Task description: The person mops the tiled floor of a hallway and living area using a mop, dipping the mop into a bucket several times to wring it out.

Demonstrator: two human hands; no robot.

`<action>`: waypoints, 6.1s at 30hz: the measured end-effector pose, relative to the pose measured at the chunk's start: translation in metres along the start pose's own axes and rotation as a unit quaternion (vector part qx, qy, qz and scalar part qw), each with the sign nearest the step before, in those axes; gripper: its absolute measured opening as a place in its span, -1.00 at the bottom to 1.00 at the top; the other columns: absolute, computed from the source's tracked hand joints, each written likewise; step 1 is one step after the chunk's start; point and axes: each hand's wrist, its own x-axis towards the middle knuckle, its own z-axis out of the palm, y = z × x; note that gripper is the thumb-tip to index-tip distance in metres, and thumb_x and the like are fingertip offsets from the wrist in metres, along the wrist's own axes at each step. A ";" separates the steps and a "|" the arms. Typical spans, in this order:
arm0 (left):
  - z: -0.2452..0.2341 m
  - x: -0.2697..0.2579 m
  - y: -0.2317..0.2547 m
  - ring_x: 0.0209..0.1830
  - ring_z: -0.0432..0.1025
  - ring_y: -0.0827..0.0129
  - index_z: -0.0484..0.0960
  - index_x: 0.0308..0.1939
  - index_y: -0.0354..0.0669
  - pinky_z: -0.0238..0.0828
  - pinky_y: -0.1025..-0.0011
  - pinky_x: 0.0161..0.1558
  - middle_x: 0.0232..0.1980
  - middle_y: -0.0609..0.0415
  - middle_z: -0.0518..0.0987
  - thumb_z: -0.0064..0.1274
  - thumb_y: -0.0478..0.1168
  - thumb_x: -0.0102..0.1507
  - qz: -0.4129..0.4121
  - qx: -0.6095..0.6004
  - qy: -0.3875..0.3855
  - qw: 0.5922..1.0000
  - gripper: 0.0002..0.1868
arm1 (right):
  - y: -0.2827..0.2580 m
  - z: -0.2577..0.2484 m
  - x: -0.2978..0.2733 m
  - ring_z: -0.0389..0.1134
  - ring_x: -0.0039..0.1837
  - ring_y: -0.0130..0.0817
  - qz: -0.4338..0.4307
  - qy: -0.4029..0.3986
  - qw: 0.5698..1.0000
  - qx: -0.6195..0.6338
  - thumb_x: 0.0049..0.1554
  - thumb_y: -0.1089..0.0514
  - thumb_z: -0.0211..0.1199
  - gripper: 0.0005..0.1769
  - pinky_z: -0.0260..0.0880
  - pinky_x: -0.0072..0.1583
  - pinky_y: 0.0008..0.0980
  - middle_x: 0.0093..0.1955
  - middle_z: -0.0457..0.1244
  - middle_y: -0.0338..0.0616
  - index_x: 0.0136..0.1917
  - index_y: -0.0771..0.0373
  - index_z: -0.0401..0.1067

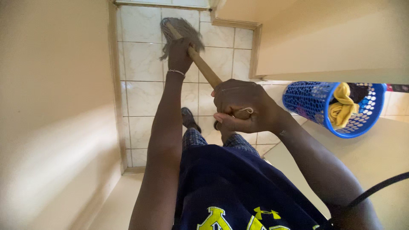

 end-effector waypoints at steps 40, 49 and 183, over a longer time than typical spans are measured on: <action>0.185 -0.101 0.270 0.10 0.55 -0.03 0.58 0.18 -0.25 0.49 0.18 0.13 0.11 -0.19 0.64 0.13 -0.14 0.34 -0.160 -0.102 0.058 0.980 -0.62 | 0.017 -0.161 -0.224 -0.09 -0.47 -0.38 -0.019 0.121 0.972 0.203 0.45 -0.14 -0.10 -0.37 0.01 -0.29 -0.34 -0.50 -0.10 -0.19 -0.37 0.23 0.05; 0.246 -0.128 0.355 -0.15 0.57 -0.02 0.57 -0.04 -0.20 0.49 0.18 -0.10 -0.16 -0.16 0.66 0.24 -0.19 0.22 -0.086 -0.170 -0.005 0.982 -0.72 | -0.021 -0.155 -0.280 0.06 -0.43 -0.45 0.056 0.182 0.981 0.046 0.43 -0.11 0.05 -0.37 0.05 -0.33 -0.44 -0.48 0.03 -0.19 -0.38 0.30 0.17; -0.100 -0.526 0.148 -0.17 0.56 -0.20 0.26 0.10 -0.32 0.51 -0.02 -0.20 -0.12 -0.35 0.59 -0.11 -0.20 0.43 -0.244 -0.028 0.006 0.969 -0.72 | -0.167 0.257 -0.177 -0.09 -0.50 -0.42 -0.028 -0.017 0.969 0.245 0.44 -0.13 -0.07 -0.46 0.21 -0.23 -0.26 -0.56 -0.12 -0.24 -0.29 0.21 0.10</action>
